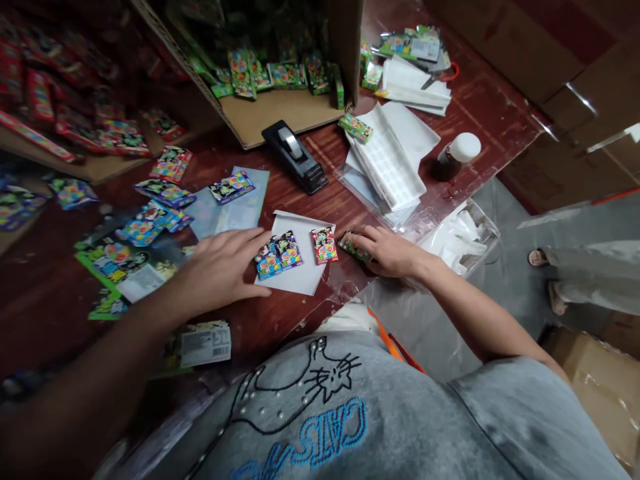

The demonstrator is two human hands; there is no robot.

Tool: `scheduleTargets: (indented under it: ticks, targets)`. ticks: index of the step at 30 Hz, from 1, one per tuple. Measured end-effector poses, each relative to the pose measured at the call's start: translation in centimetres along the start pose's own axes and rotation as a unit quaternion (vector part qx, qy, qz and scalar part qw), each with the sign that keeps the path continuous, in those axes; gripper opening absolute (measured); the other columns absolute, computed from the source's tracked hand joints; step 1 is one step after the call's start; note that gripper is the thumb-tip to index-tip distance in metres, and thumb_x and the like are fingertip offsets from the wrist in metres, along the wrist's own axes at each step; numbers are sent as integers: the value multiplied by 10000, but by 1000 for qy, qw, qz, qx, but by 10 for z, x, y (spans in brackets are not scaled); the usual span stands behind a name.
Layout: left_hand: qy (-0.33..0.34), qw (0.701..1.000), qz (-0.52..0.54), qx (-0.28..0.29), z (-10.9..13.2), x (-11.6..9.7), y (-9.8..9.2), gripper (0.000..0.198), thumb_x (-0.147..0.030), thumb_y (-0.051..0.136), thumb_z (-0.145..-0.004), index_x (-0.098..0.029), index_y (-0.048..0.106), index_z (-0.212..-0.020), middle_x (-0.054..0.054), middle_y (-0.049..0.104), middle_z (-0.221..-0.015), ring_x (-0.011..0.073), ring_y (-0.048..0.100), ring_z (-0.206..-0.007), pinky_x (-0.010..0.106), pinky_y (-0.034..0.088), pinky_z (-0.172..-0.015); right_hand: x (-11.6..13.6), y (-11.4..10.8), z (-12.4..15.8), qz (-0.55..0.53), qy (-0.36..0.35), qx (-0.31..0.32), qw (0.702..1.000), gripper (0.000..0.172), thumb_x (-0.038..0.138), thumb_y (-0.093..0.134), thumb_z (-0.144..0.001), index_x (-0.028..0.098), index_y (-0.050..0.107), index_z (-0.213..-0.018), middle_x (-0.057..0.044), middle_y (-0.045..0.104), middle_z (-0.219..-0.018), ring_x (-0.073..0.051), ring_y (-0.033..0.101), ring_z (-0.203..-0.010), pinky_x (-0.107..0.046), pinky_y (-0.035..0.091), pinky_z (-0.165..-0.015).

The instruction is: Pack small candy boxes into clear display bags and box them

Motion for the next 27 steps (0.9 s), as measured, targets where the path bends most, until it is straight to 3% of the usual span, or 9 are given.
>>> scheduleTargets:
  ticks: [2, 4, 7, 9, 14, 18, 21, 23, 27]
  targets:
    - [-5, 999, -24, 25, 43, 23, 6, 1050, -489, 862, -697, -297, 440, -1639, 136, 533, -1661, 451, 504, -1503, 603, 402, -1220, -5, 1, -13, 16, 34, 6, 999, 683, 478, 691, -992, 208, 482, -1584, -212, 586, -1486, -377, 672, -1226, -530, 627, -947]
    - [-9, 998, -37, 45, 90, 37, 19, 1086, -470, 848, -647, -324, 439, -1642, 126, 539, -1661, 458, 519, -1497, 619, 403, -1220, -6, 0, -24, 42, 54, -10, 998, 767, 677, 659, -969, 161, 541, -1524, -218, 645, -1351, -380, 689, -1099, -521, 620, -869]
    - [-14, 996, -23, 85, 146, 38, 47, 1135, -423, 836, -564, -354, 458, -1632, 130, 534, -1668, 478, 544, -1471, 657, 437, -1183, 0, -4, -35, 76, 28, -68, 994, 928, 853, 589, -904, 131, 577, -1487, -231, 665, -1302, -404, 646, -1124, -558, 559, -979]
    - [-17, 995, -8, 100, 165, 31, 59, 1058, -313, 799, -614, -345, 484, -1623, 131, 529, -1674, 453, 551, -1476, 629, 450, -1187, 7, -2, -40, 82, -23, -92, 992, 980, 894, 568, -879, 140, 571, -1506, -239, 642, -1389, -424, 598, -1232, -579, 500, -1075]
    - [-51, 996, 4, 75, 160, 9, 56, 826, -178, 696, -815, -261, 517, -1616, 158, 626, -1565, 382, 617, -1408, 536, 465, -1190, 25, 16, -63, 82, -83, -68, 991, 962, 820, 555, -949, 157, 446, -1638, -228, 486, -1656, -445, 514, -1373, -604, 463, -1117]
    - [-69, 996, 20, 60, 144, -9, 50, 855, -197, 765, -812, -264, 503, -1623, 140, 620, -1578, 368, 608, -1416, 518, 459, -1204, 40, 10, -86, 96, -74, -45, 992, 729, 547, 649, -987, 114, 544, -1563, -236, 616, -1510, -438, 562, -1274, -609, 496, -1082]
    - [-90, 995, 27, 35, 142, -19, 55, 846, -222, 791, -830, -251, 500, -1624, 152, 594, -1604, 367, 578, -1457, 528, 446, -1219, 47, -7, -93, 78, -105, -91, 987, 649, 371, 607, -994, 115, 515, -1584, -225, 639, -1419, -390, 584, -1233, -582, 503, -1103]
    - [-106, 994, 26, 24, 145, -21, 60, 856, -249, 803, -834, -243, 489, -1630, 167, 562, -1632, 370, 556, -1479, 535, 438, -1225, 48, -11, -95, 71, -128, -101, 984, 692, 384, 639, -975, 125, 493, -1600, -228, 614, -1420, -386, 580, -1255, -578, 501, -1120]
    - [-111, 993, 34, 10, 145, -23, 64, 895, -399, 828, -839, -255, 463, -1643, 176, 478, -1700, 390, 497, -1535, 565, 383, -1269, 40, -1, -109, 100, -111, -26, 988, 746, 501, 743, -917, 121, 556, -1532, -247, 594, -1433, -421, 586, -1280, -598, 506, -1120]
Point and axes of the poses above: each hand's wrist, its own z-axis away from the middle knuckle, its own y-axis out of the palm, x = y × z, the point moved 5 cm from there along -z, towards the middle knuckle
